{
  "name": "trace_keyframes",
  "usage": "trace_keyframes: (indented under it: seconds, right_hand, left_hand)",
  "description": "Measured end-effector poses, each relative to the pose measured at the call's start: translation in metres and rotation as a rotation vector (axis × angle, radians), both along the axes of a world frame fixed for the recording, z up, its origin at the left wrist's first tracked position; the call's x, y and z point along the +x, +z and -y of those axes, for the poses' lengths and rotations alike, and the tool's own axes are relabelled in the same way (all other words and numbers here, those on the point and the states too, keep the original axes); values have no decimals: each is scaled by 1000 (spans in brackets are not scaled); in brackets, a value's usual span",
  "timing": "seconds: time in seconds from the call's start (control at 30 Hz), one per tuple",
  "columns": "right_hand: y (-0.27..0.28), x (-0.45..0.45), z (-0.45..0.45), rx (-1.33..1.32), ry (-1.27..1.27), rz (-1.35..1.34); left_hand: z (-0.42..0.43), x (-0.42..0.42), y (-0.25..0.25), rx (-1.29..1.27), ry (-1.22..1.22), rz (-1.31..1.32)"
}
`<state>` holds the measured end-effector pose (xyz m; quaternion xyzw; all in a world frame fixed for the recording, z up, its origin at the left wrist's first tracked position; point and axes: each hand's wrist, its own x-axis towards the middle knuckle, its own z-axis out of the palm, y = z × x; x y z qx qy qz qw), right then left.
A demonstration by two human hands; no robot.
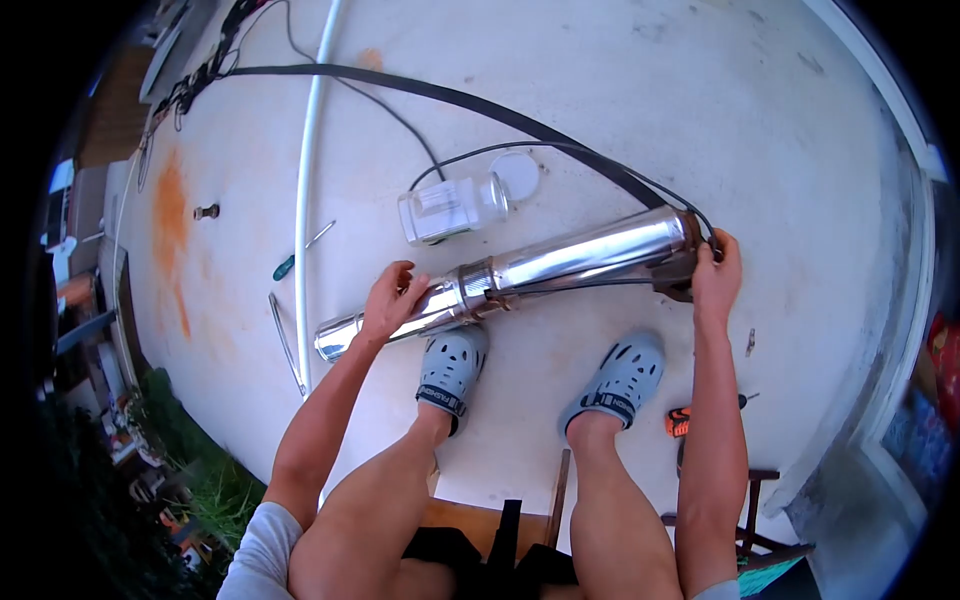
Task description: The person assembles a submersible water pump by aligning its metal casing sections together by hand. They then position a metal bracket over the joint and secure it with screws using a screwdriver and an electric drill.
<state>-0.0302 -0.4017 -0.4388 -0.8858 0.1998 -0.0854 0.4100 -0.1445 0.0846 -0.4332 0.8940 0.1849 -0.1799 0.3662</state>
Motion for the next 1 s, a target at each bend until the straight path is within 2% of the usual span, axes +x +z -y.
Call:
trace_keyframes:
  seconds: [0.03,0.13,0.17,0.23,0.27,0.33,0.37,0.47,0.63,0.7,0.73,0.8,0.83,0.87,0.93,0.97,1.0]
  right_hand:
    - [-8,-9,8,139,-20,-110]
    - [-16,-15,5,277,-33,-92]
    - [-19,-16,7,280,-51,-93]
    - [-24,-15,13,289,8,-93]
    - [-23,-14,14,288,-2,-90]
    - [-20,-12,14,309,11,-105]
    - [-19,-13,14,310,2,-103]
    - [-16,-15,10,378,2,-92]
    - [-7,-14,7,291,52,-56]
    - [-7,-12,9,288,50,-64]
    - [-8,-11,10,283,53,-73]
    - [-10,-9,10,336,28,-80]
    - [-11,-7,10,386,3,-83]
    - [-7,-4,8,387,2,-85]
    - [1,3,6,323,-41,-169]
    - [-2,7,10,313,-45,-177]
    - [-7,11,16,432,-57,-213]
  left_hand:
    - [0,-1,-3,29,35,77]
    - [3,19,2,-61,235,76]
    - [4,28,10,-59,217,72]
    - [10,51,26,324,-224,402]
    - [16,65,33,321,-235,405]
    - [29,93,39,307,-507,296]
    - [36,104,34,380,-573,373]
    - [51,129,21,410,-572,279]
    - [50,138,27,368,-597,293]
    - [42,135,32,331,-598,457]
    - [31,132,26,333,-601,456]
    - [7,121,6,-201,-110,380]
    - [18,119,40,-347,59,296]
    - [8,114,37,-346,59,294]
    - [-29,104,22,-562,336,355]
    - [-43,97,13,-507,380,353]
    - [-55,88,3,-452,425,349]
